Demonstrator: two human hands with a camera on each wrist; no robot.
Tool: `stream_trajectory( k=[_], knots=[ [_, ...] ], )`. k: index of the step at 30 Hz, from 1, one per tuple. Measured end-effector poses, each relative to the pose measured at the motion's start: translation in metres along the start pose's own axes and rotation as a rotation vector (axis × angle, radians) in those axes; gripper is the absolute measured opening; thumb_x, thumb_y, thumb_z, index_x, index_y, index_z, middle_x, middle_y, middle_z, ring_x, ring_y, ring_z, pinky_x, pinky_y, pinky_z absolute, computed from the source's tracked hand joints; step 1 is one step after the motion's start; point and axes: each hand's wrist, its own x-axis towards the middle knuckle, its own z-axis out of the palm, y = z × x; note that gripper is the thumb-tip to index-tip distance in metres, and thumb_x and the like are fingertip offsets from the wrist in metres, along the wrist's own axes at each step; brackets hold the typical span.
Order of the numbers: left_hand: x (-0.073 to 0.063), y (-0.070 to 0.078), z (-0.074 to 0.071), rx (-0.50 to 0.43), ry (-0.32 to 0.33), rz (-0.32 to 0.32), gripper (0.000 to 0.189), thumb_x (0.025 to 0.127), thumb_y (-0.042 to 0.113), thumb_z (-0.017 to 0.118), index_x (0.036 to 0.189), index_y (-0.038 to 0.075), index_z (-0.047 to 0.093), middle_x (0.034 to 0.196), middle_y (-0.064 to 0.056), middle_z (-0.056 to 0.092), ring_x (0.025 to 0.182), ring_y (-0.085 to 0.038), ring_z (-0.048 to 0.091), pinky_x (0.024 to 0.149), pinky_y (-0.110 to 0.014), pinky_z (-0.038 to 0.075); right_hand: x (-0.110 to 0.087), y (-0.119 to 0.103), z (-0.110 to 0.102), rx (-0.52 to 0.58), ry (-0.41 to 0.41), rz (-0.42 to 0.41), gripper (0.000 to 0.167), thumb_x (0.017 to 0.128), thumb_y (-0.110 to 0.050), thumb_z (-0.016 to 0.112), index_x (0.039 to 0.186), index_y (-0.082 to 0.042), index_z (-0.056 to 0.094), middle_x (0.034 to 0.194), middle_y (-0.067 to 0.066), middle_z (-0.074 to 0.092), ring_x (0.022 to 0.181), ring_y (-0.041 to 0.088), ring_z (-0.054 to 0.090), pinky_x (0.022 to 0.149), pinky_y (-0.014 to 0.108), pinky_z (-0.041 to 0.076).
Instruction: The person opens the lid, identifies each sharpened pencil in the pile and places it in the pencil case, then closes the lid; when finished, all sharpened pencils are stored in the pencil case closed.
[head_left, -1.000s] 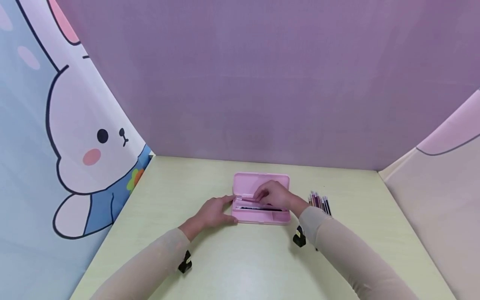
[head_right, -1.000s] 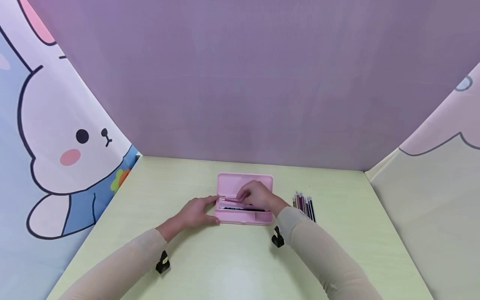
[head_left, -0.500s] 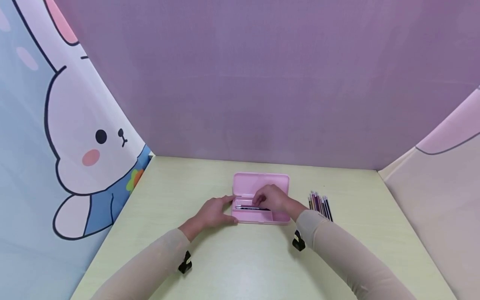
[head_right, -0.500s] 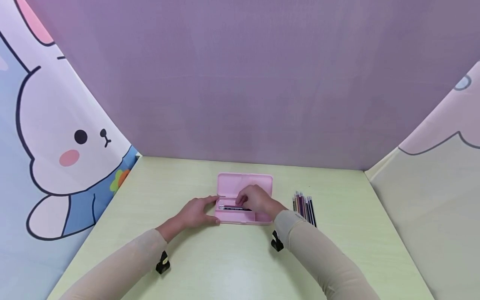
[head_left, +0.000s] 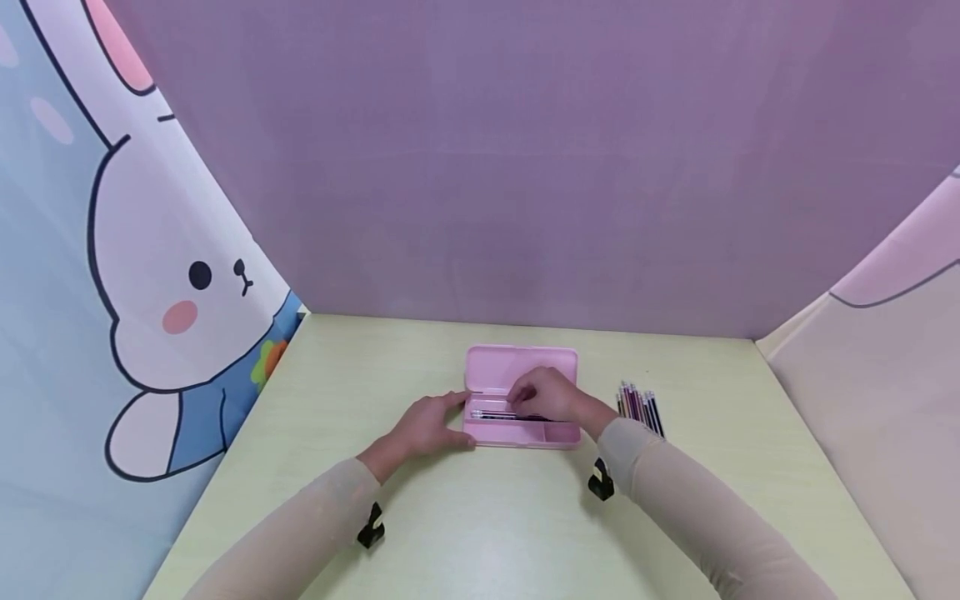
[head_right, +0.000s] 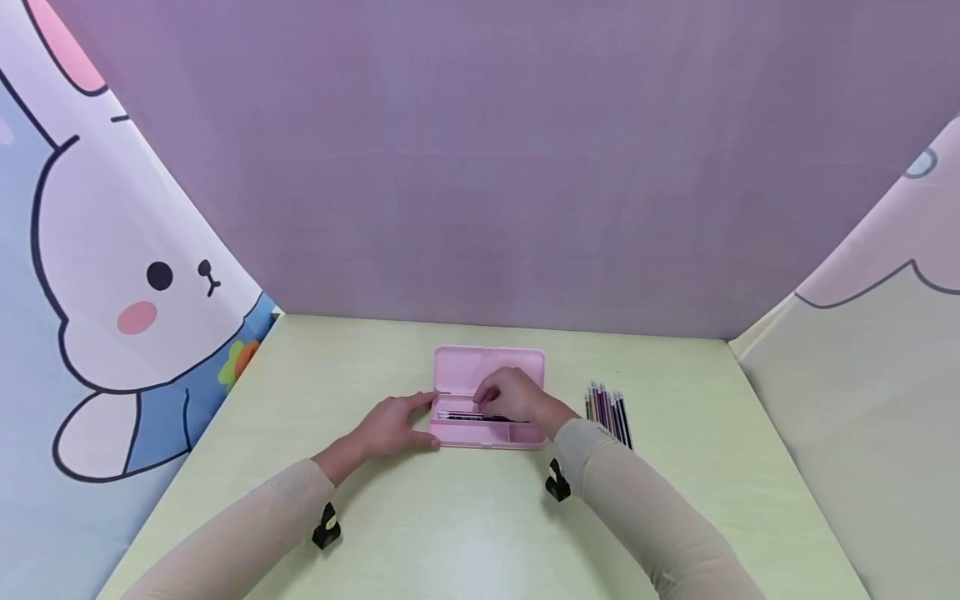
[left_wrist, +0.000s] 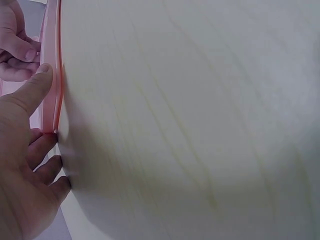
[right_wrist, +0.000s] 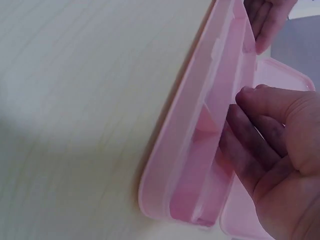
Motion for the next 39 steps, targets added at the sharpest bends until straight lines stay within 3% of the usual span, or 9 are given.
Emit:
stream_trajectory(
  k=[8, 15, 21, 29, 39],
  knots=[
    [0.0, 0.001, 0.0, 0.02, 0.001, 0.006, 0.097, 0.078, 0.05, 0.086, 0.157, 0.015, 0.043, 0.146, -0.013, 0.06, 0.137, -0.036, 0.055, 0.116, -0.056, 0.042, -0.018, 0.011, -0.029, 0.099, 0.003, 0.044, 0.019, 0.09, -0.006, 0.077, 0.109, -0.003, 0.078, 0.1, 0.006, 0.078, 0.092, 0.017, 0.072, 0.083, 0.029, 0.061],
    [0.004, 0.003, 0.0, 0.032, 0.008, 0.007, 0.097, 0.078, 0.05, 0.086, 0.158, 0.016, 0.042, 0.146, -0.012, 0.06, 0.136, -0.035, 0.055, 0.116, -0.056, 0.042, -0.054, 0.026, -0.073, 0.227, 0.023, 0.174, 0.032, 0.094, -0.008, 0.074, 0.124, 0.002, 0.07, 0.11, 0.014, 0.074, 0.095, 0.02, 0.071, 0.081, 0.044, 0.064],
    [0.007, 0.004, 0.001, 0.03, 0.013, 0.003, 0.097, 0.078, 0.05, 0.086, 0.157, 0.015, 0.042, 0.145, -0.014, 0.061, 0.134, -0.036, 0.056, 0.115, -0.057, 0.042, -0.092, 0.052, -0.1, 0.207, 0.071, 0.225, 0.037, 0.096, -0.012, 0.073, 0.129, 0.002, 0.066, 0.114, 0.02, 0.071, 0.096, 0.024, 0.071, 0.079, 0.05, 0.064],
    [0.008, 0.005, 0.003, 0.014, 0.016, 0.0, 0.096, 0.078, 0.049, 0.086, 0.157, 0.015, 0.043, 0.147, -0.014, 0.06, 0.137, -0.037, 0.054, 0.115, -0.057, 0.043, -0.131, 0.096, -0.113, 0.236, 0.113, 0.304, 0.044, 0.097, -0.013, 0.07, 0.134, 0.008, 0.06, 0.114, 0.021, 0.07, 0.098, 0.026, 0.071, 0.077, 0.045, 0.064],
    [0.01, 0.01, 0.002, 0.004, 0.023, -0.009, 0.095, 0.079, 0.048, 0.086, 0.157, 0.015, 0.043, 0.146, -0.014, 0.06, 0.136, -0.038, 0.055, 0.115, -0.057, 0.043, -0.157, 0.127, -0.114, 0.251, 0.17, 0.377, 0.045, 0.097, -0.01, 0.07, 0.133, 0.012, 0.057, 0.122, 0.029, 0.065, 0.097, 0.024, 0.072, 0.076, 0.041, 0.065]
  ],
)
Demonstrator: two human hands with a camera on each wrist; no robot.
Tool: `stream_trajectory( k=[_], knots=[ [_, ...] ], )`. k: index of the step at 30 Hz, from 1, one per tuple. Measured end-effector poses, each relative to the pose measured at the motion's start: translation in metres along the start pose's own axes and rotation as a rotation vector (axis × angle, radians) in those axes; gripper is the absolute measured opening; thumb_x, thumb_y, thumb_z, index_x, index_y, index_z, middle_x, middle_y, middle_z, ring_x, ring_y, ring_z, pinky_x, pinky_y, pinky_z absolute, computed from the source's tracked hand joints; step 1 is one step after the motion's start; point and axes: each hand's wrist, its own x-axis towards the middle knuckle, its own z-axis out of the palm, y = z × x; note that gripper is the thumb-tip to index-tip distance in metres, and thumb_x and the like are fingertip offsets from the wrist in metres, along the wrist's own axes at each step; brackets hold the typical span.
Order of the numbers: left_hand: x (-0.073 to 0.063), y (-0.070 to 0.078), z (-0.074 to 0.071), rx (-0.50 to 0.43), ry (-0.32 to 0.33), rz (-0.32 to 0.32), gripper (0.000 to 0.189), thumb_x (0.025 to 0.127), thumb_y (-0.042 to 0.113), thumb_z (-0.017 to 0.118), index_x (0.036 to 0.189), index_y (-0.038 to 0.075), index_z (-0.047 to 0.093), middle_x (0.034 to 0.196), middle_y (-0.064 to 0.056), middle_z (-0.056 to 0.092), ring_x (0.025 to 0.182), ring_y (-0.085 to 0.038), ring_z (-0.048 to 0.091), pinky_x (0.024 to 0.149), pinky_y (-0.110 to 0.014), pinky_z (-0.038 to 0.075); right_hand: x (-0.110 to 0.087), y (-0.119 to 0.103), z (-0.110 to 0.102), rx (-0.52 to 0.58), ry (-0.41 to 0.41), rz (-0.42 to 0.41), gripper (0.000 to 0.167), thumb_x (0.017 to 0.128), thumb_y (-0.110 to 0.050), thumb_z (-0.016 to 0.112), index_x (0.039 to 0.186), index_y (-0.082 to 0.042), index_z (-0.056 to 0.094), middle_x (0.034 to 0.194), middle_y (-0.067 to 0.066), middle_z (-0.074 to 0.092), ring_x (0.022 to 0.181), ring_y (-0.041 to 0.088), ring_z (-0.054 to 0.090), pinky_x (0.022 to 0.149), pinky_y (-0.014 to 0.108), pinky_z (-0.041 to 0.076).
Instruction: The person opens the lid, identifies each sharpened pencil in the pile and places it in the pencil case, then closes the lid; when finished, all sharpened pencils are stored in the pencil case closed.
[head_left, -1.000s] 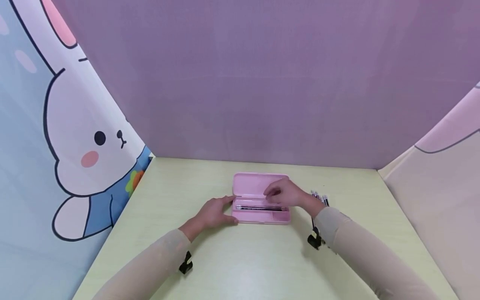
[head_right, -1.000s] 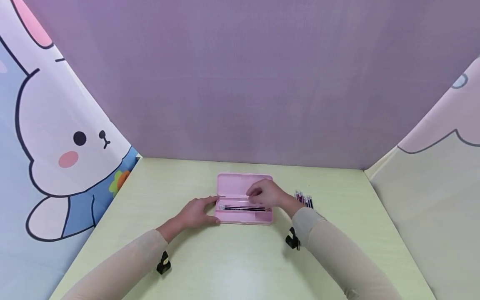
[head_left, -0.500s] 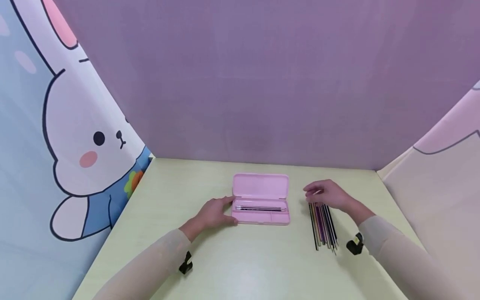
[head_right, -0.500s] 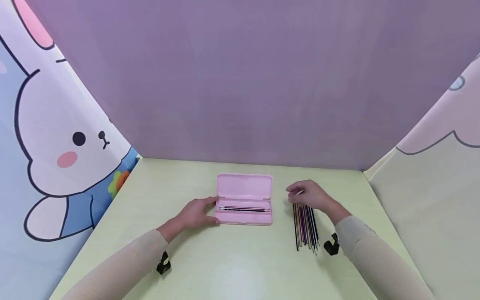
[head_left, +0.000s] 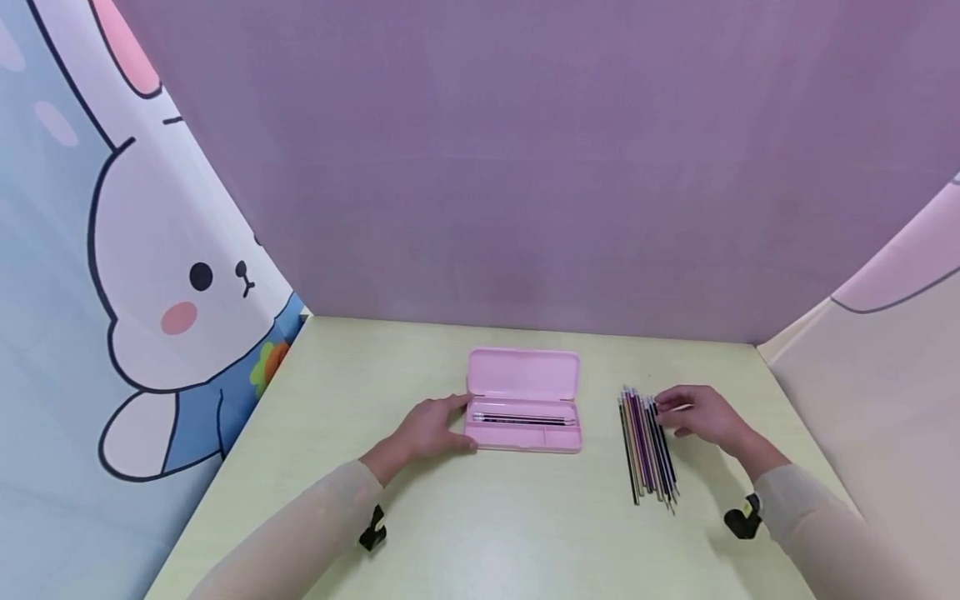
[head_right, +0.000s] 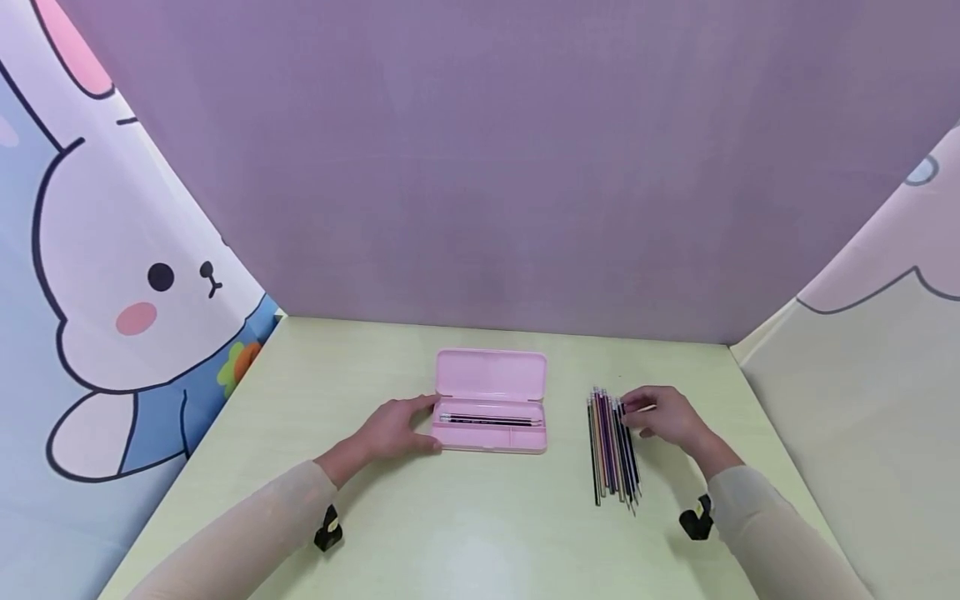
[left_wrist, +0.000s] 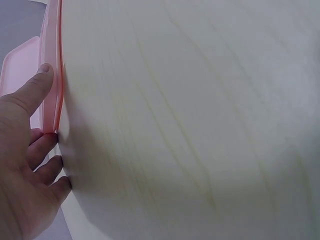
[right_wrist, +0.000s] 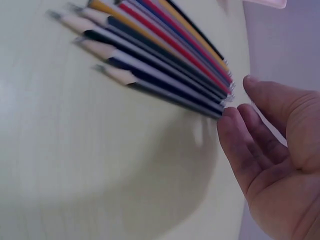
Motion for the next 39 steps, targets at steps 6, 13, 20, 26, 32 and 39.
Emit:
stream_trajectory(
  k=[6, 13, 20, 26, 32, 39],
  knots=[
    [0.0, 0.0, 0.001, 0.007, 0.011, -0.005, 0.095, 0.079, 0.048, 0.087, 0.157, 0.015, 0.044, 0.147, -0.013, 0.06, 0.137, -0.036, 0.054, 0.116, -0.056, 0.043, -0.004, 0.014, 0.004, 0.049, 0.05, 0.045, 0.047, 0.095, -0.007, 0.071, 0.134, 0.014, 0.055, 0.124, 0.032, 0.064, 0.095, 0.021, 0.072, 0.077, 0.038, 0.065],
    [0.0, -0.002, 0.0, 0.017, 0.016, -0.001, 0.095, 0.079, 0.049, 0.086, 0.157, 0.015, 0.044, 0.147, -0.012, 0.06, 0.136, -0.036, 0.055, 0.116, -0.056, 0.042, -0.007, 0.026, 0.012, 0.145, 0.065, 0.083, 0.053, 0.095, -0.01, 0.073, 0.138, 0.013, 0.052, 0.134, 0.033, 0.06, 0.097, 0.017, 0.073, 0.078, 0.036, 0.065],
    [0.0, -0.004, 0.0, 0.018, 0.017, -0.004, 0.096, 0.078, 0.05, 0.086, 0.157, 0.015, 0.044, 0.148, -0.012, 0.059, 0.138, -0.036, 0.053, 0.12, -0.058, 0.035, -0.009, 0.03, 0.015, 0.124, 0.086, 0.079, 0.053, 0.095, -0.009, 0.071, 0.14, 0.011, 0.052, 0.136, 0.032, 0.06, 0.096, 0.013, 0.072, 0.078, 0.031, 0.064],
    [-0.001, -0.004, -0.001, 0.013, 0.018, -0.006, 0.096, 0.078, 0.049, 0.087, 0.157, 0.015, 0.044, 0.147, -0.013, 0.06, 0.136, -0.037, 0.055, 0.117, -0.057, 0.04, -0.006, 0.027, 0.019, 0.071, 0.113, 0.077, 0.053, 0.092, -0.005, 0.072, 0.138, 0.012, 0.053, 0.132, 0.033, 0.062, 0.094, 0.017, 0.071, 0.074, 0.031, 0.064],
    [-0.002, -0.003, -0.003, 0.007, 0.016, -0.016, 0.095, 0.079, 0.048, 0.087, 0.157, 0.014, 0.044, 0.147, -0.013, 0.059, 0.137, -0.038, 0.054, 0.116, -0.056, 0.042, -0.001, 0.017, 0.024, -0.022, 0.152, 0.136, 0.051, 0.089, -0.003, 0.074, 0.134, 0.013, 0.057, 0.118, 0.028, 0.068, 0.088, 0.021, 0.07, 0.067, 0.034, 0.063],
    [0.0, -0.005, -0.002, 0.017, 0.02, -0.016, 0.095, 0.079, 0.049, 0.086, 0.156, 0.015, 0.044, 0.147, -0.013, 0.06, 0.136, -0.037, 0.055, 0.115, -0.055, 0.044, 0.002, 0.015, 0.02, -0.101, 0.165, 0.157, 0.047, 0.087, -0.005, 0.076, 0.128, 0.012, 0.061, 0.106, 0.022, 0.072, 0.078, 0.019, 0.071, 0.067, 0.034, 0.064]
  ],
)
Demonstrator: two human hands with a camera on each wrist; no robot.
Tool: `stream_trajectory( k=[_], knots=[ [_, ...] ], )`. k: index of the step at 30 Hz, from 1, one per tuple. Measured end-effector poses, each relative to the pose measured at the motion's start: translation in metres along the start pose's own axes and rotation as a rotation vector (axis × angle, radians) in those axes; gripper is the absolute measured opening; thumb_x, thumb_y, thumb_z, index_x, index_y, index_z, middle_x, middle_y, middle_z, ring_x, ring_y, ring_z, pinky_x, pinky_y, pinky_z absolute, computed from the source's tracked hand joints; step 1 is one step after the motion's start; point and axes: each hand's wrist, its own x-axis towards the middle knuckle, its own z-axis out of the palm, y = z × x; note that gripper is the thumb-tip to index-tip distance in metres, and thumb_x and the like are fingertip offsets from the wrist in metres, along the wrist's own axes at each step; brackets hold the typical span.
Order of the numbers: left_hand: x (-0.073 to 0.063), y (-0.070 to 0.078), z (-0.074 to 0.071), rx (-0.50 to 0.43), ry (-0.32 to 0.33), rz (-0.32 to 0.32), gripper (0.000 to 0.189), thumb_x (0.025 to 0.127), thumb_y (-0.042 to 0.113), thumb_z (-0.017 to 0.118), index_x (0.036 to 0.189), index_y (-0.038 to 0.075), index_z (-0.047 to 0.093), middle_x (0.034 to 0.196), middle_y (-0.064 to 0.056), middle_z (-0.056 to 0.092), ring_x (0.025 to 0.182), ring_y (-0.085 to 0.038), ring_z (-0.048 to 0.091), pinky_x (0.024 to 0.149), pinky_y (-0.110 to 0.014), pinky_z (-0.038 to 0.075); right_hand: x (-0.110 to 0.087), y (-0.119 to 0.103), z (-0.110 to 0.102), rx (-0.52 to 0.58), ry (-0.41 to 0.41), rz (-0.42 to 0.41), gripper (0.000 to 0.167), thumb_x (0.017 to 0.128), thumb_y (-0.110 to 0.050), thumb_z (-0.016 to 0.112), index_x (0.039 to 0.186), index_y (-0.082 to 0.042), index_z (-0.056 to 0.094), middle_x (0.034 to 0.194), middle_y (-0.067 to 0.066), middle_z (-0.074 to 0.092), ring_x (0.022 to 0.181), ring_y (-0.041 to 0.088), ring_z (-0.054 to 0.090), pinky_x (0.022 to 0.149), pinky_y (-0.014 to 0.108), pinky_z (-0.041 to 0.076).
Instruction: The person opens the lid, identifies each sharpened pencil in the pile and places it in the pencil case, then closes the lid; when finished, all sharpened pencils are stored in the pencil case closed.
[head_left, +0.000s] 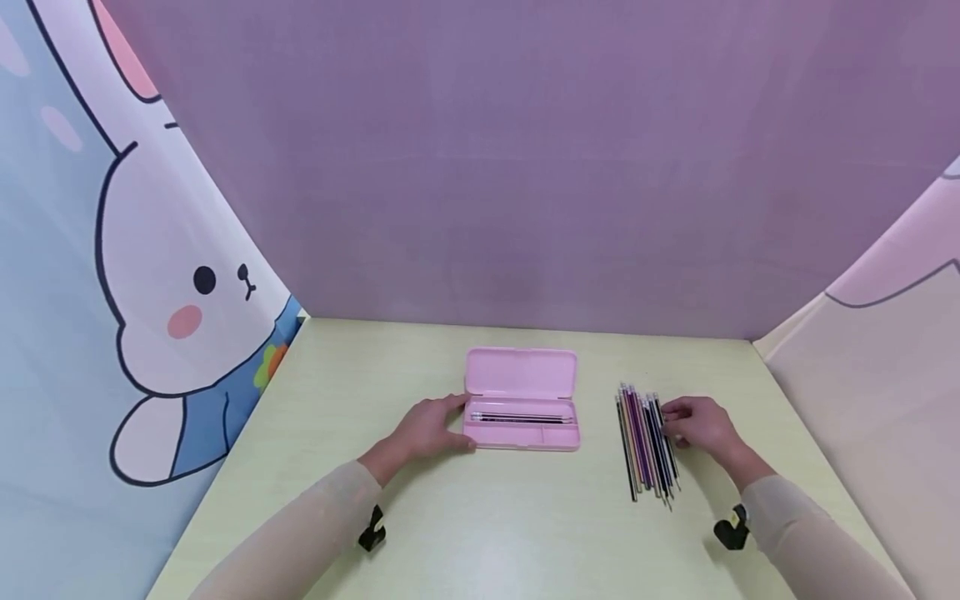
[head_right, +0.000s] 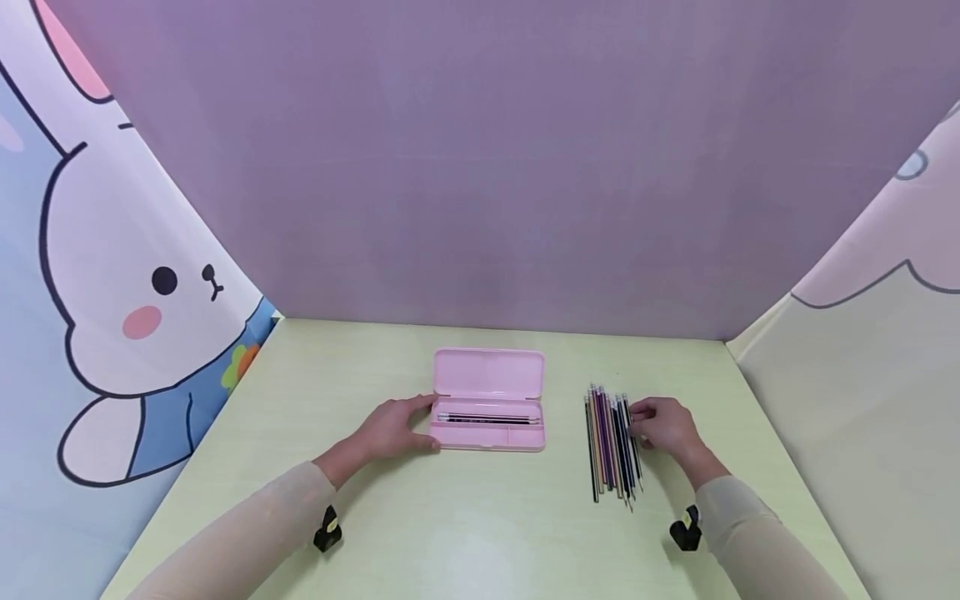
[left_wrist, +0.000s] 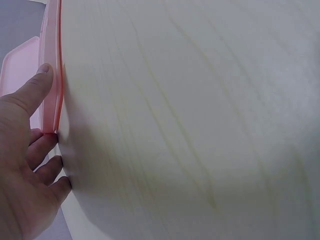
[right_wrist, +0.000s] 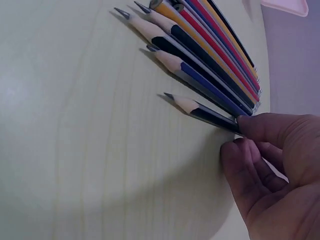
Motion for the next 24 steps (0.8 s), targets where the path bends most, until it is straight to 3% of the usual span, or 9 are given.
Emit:
stream_trajectory(
  k=[7, 17, 24],
  knots=[
    [0.001, -0.001, 0.001, 0.003, 0.0, 0.009, 0.095, 0.079, 0.048, 0.087, 0.156, 0.015, 0.044, 0.147, -0.012, 0.06, 0.136, -0.037, 0.055, 0.116, -0.054, 0.043, -0.001, -0.005, 0.001, -0.04, 0.018, 0.022, 0.044, 0.085, -0.005, 0.072, 0.124, 0.013, 0.062, 0.098, 0.02, 0.074, 0.069, 0.021, 0.072, 0.064, 0.037, 0.063],
    [0.002, -0.001, 0.002, -0.005, -0.002, 0.007, 0.095, 0.078, 0.048, 0.087, 0.156, 0.016, 0.045, 0.147, -0.012, 0.06, 0.137, -0.036, 0.055, 0.116, -0.054, 0.043, 0.001, -0.002, 0.002, -0.091, 0.046, 0.015, 0.045, 0.085, -0.008, 0.072, 0.124, 0.011, 0.063, 0.101, 0.023, 0.074, 0.066, 0.019, 0.07, 0.061, 0.035, 0.062],
    [0.001, 0.0, 0.001, -0.017, 0.0, -0.002, 0.095, 0.078, 0.047, 0.087, 0.156, 0.015, 0.045, 0.147, -0.013, 0.059, 0.137, -0.038, 0.054, 0.116, -0.055, 0.043, 0.009, -0.012, -0.008, -0.123, 0.085, -0.118, 0.033, 0.094, -0.011, 0.066, 0.123, 0.006, 0.068, 0.097, 0.016, 0.074, 0.07, 0.018, 0.068, 0.058, 0.033, 0.057]
  ],
)
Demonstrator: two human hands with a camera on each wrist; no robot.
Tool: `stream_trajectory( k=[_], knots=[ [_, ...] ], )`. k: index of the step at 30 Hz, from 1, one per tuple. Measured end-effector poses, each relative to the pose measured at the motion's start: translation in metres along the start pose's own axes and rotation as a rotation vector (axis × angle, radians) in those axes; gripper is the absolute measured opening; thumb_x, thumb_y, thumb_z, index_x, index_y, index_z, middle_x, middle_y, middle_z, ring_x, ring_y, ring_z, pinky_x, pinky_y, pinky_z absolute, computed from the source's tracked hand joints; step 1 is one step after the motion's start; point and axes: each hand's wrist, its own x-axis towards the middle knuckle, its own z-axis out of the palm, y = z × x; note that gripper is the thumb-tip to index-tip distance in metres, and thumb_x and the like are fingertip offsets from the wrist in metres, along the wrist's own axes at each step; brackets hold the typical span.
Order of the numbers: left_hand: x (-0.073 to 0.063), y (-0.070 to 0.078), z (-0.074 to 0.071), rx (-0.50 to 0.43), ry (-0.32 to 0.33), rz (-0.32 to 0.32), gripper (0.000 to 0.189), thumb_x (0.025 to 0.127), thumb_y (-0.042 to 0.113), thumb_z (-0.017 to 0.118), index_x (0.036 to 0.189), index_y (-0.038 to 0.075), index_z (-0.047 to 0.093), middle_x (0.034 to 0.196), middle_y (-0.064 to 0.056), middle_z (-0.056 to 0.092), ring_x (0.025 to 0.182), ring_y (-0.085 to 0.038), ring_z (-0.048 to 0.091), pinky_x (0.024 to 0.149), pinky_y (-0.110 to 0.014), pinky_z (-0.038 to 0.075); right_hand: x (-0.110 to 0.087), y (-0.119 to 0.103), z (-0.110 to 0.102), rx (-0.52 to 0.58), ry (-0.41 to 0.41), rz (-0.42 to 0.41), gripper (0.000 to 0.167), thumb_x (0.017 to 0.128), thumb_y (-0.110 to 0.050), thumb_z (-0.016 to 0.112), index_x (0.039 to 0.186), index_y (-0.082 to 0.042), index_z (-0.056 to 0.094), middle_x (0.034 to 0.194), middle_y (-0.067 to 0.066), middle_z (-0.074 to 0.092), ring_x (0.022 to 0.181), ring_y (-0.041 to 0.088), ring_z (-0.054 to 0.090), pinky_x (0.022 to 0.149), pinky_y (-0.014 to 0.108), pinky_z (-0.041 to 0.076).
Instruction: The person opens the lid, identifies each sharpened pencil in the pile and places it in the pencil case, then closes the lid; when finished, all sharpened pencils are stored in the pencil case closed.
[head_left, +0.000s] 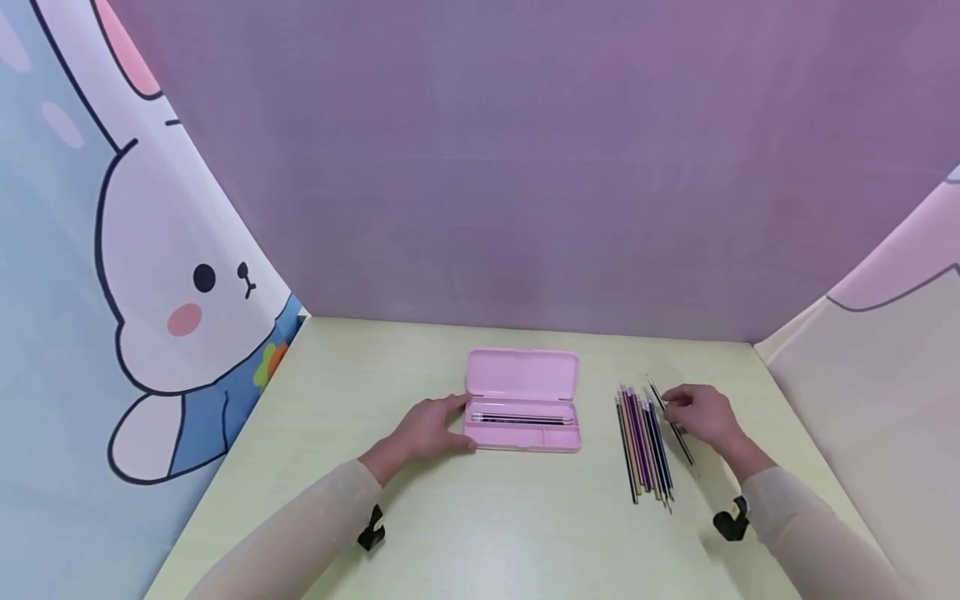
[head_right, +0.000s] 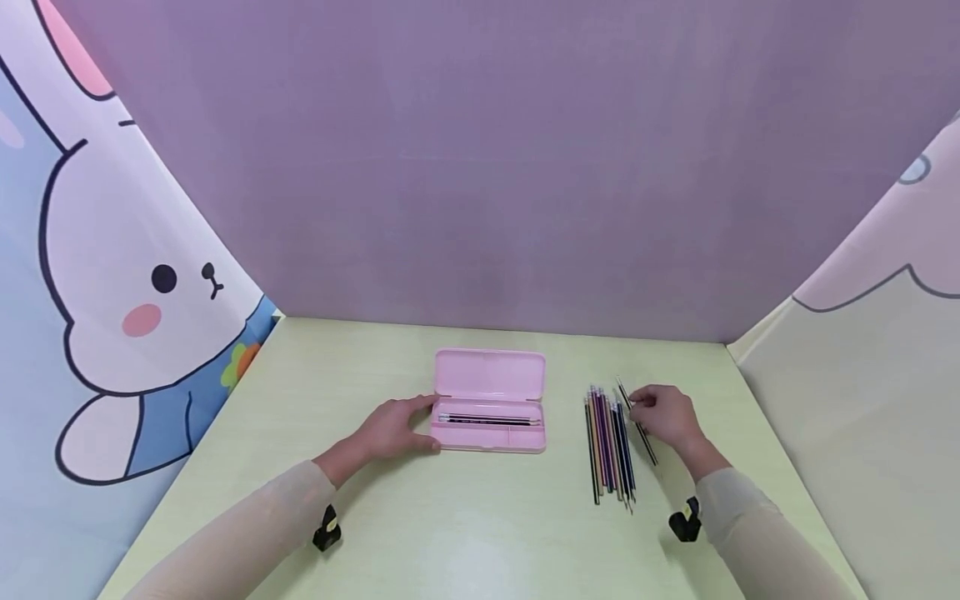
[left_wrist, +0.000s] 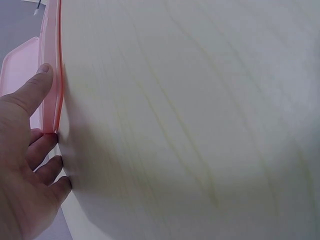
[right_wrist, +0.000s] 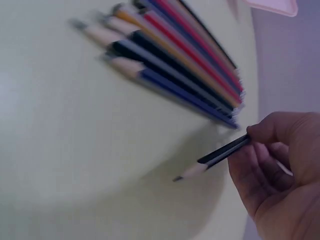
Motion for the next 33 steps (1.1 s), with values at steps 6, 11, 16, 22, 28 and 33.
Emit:
stream_trajectory(
  k=[6, 11, 16, 22, 28, 33],
  knots=[
    [0.001, 0.0, 0.0, 0.008, 0.001, -0.001, 0.094, 0.079, 0.048, 0.087, 0.157, 0.016, 0.044, 0.148, -0.012, 0.059, 0.138, -0.036, 0.054, 0.116, -0.054, 0.043, 0.014, -0.03, -0.005, 0.071, -0.024, -0.102, 0.03, 0.097, -0.011, 0.067, 0.124, 0.002, 0.07, 0.107, 0.018, 0.073, 0.085, 0.02, 0.071, 0.067, 0.034, 0.063],
    [0.003, -0.001, 0.001, 0.022, -0.003, 0.008, 0.093, 0.079, 0.049, 0.086, 0.157, 0.017, 0.044, 0.146, -0.012, 0.06, 0.136, -0.035, 0.055, 0.115, -0.053, 0.044, 0.03, -0.061, 0.003, 0.051, -0.054, -0.178, 0.027, 0.096, -0.012, 0.069, 0.121, -0.002, 0.074, 0.107, 0.015, 0.075, 0.086, 0.021, 0.069, 0.069, 0.033, 0.061],
    [0.004, -0.001, 0.0, 0.013, 0.004, 0.009, 0.094, 0.079, 0.05, 0.086, 0.157, 0.017, 0.044, 0.146, -0.013, 0.06, 0.135, -0.036, 0.056, 0.115, -0.054, 0.044, 0.047, -0.094, 0.02, 0.02, -0.069, -0.265, 0.022, 0.094, -0.011, 0.071, 0.115, -0.005, 0.077, 0.104, 0.01, 0.077, 0.09, 0.018, 0.069, 0.076, 0.031, 0.058],
    [0.005, 0.0, -0.001, 0.004, 0.002, 0.007, 0.094, 0.079, 0.05, 0.086, 0.157, 0.016, 0.044, 0.147, -0.013, 0.059, 0.137, -0.036, 0.055, 0.115, -0.054, 0.044, 0.061, -0.131, 0.052, 0.048, -0.112, -0.374, 0.018, 0.09, -0.003, 0.072, 0.105, -0.008, 0.08, 0.101, 0.007, 0.078, 0.09, 0.016, 0.069, 0.081, 0.032, 0.059],
    [0.006, 0.001, -0.001, 0.017, 0.0, -0.004, 0.094, 0.079, 0.049, 0.086, 0.156, 0.015, 0.045, 0.146, -0.014, 0.06, 0.136, -0.036, 0.055, 0.115, -0.053, 0.044, 0.067, -0.159, 0.081, 0.063, -0.208, -0.427, 0.019, 0.09, 0.001, 0.07, 0.104, -0.007, 0.081, 0.104, 0.007, 0.078, 0.092, 0.017, 0.068, 0.083, 0.034, 0.059],
    [0.008, 0.002, 0.0, 0.021, 0.002, -0.017, 0.094, 0.079, 0.049, 0.086, 0.156, 0.015, 0.045, 0.146, -0.013, 0.06, 0.136, -0.036, 0.055, 0.115, -0.052, 0.045, 0.073, -0.165, 0.099, 0.095, -0.265, -0.488, 0.02, 0.089, 0.004, 0.072, 0.103, -0.006, 0.081, 0.105, 0.007, 0.079, 0.096, 0.018, 0.07, 0.085, 0.033, 0.06]
  ],
)
